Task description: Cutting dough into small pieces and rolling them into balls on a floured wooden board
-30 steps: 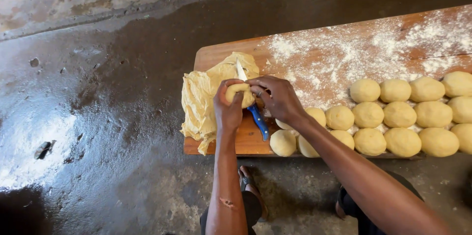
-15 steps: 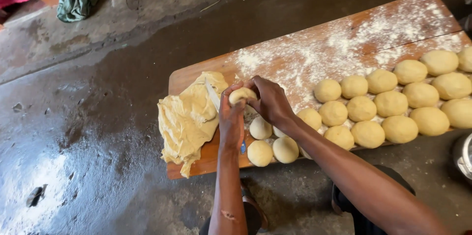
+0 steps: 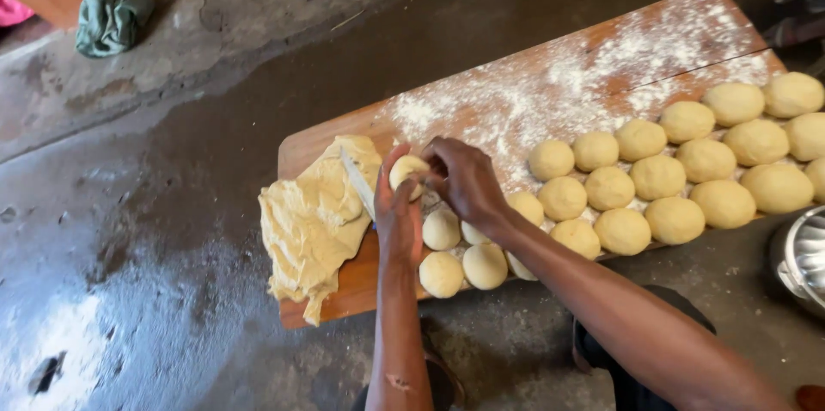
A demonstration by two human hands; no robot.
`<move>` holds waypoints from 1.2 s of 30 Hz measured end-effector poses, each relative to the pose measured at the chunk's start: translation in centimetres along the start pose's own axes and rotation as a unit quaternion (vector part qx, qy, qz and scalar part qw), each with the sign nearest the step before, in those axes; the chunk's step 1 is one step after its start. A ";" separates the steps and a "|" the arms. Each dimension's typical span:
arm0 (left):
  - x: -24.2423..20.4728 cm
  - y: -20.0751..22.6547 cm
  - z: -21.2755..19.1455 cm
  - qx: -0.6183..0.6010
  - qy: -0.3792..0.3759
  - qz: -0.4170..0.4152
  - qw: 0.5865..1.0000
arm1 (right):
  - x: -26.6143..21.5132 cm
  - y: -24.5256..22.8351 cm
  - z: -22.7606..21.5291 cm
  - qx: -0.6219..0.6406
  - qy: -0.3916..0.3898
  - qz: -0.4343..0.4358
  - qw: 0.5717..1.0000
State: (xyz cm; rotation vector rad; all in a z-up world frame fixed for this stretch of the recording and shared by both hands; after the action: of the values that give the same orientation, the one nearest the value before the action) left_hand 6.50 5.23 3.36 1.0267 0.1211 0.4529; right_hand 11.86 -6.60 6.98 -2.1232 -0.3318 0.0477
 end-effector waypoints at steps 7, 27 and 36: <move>-0.5 -0.4 -4.9 0.211 0.087 -0.028 0.973 | -0.3 -0.2 4.5 -0.006 0.010 -0.077 0.997; 1.1 4.7 -16.6 0.222 0.187 -0.036 0.956 | -3.2 -5.1 13.2 -0.143 -0.129 -0.236 0.953; 0.6 5.5 -11.4 0.150 0.108 0.011 0.983 | 0.5 -2.3 7.4 0.133 -0.126 0.040 0.982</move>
State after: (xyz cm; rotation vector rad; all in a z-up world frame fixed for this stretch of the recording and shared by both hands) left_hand 1.90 16.99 2.12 1.2731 0.3809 0.5768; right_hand 10.66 0.81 4.92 -1.8652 -0.3674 0.3904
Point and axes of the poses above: each hand's wrist, its own x-axis towards the middle knuckle, its own z-axis out of the palm, y = z × x, the point moved 9 cm from there along x, towards the middle knuckle, and after that the axes turned 8 degrees about z, right-handed, at the moved point
